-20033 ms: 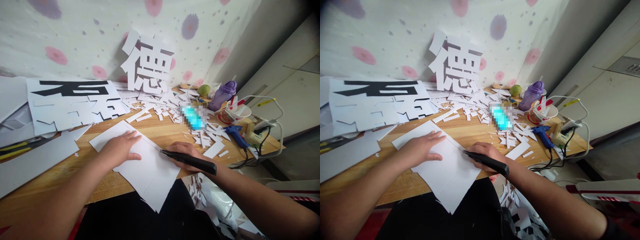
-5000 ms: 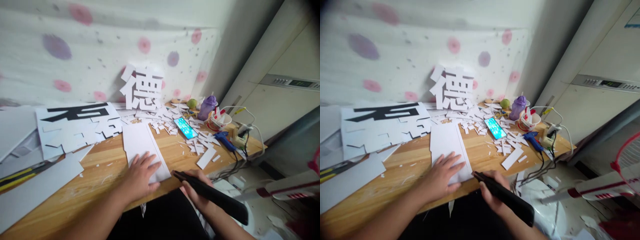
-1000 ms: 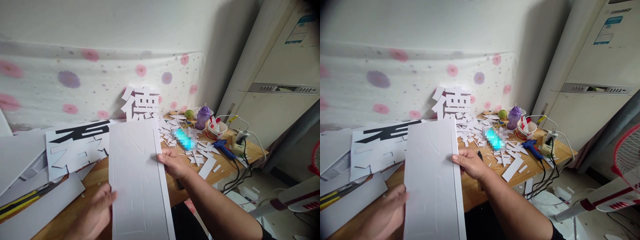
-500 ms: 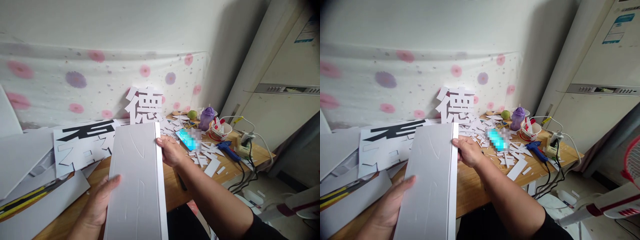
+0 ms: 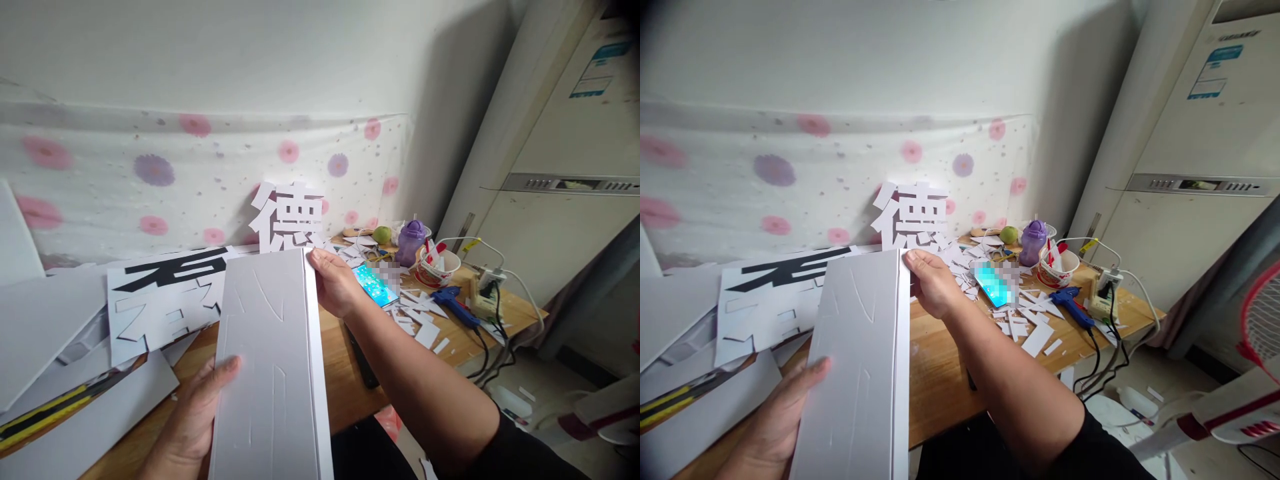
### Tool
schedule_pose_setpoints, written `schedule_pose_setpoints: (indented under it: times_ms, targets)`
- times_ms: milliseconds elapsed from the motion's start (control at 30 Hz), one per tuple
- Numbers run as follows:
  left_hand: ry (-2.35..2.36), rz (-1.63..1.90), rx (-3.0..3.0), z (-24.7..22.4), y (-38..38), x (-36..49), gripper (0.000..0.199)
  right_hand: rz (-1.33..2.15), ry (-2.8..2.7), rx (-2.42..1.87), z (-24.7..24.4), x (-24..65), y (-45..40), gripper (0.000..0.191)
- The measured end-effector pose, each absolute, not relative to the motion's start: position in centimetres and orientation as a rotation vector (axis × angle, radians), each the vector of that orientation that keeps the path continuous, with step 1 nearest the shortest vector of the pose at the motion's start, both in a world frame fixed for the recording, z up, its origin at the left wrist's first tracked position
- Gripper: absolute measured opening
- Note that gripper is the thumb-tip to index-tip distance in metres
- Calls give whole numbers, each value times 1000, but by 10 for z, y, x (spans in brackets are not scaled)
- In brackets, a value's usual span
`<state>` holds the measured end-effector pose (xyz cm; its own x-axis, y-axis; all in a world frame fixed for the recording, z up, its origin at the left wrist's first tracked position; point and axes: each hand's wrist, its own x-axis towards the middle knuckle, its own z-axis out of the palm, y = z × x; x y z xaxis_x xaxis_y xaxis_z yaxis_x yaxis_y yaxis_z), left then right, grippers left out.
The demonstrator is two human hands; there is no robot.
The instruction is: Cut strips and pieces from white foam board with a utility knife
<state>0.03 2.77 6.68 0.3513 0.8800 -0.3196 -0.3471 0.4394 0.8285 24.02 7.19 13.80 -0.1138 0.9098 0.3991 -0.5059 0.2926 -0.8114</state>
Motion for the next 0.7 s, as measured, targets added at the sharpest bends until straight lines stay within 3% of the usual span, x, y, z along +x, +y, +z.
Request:
schedule_pose_setpoints:
  times_ms: [300, 500, 700]
  targets:
    - [824, 919, 724, 73, 28, 22, 45, 1415, -742, -438, 136, 210, 66, 34]
    - [787, 892, 732, 74, 29, 23, 39, 1227, -781, -483, 147, 214, 71, 25]
    - [750, 876, 735, 81, 32, 32, 35, 1409, -997, -378, 156, 230, 90, 41]
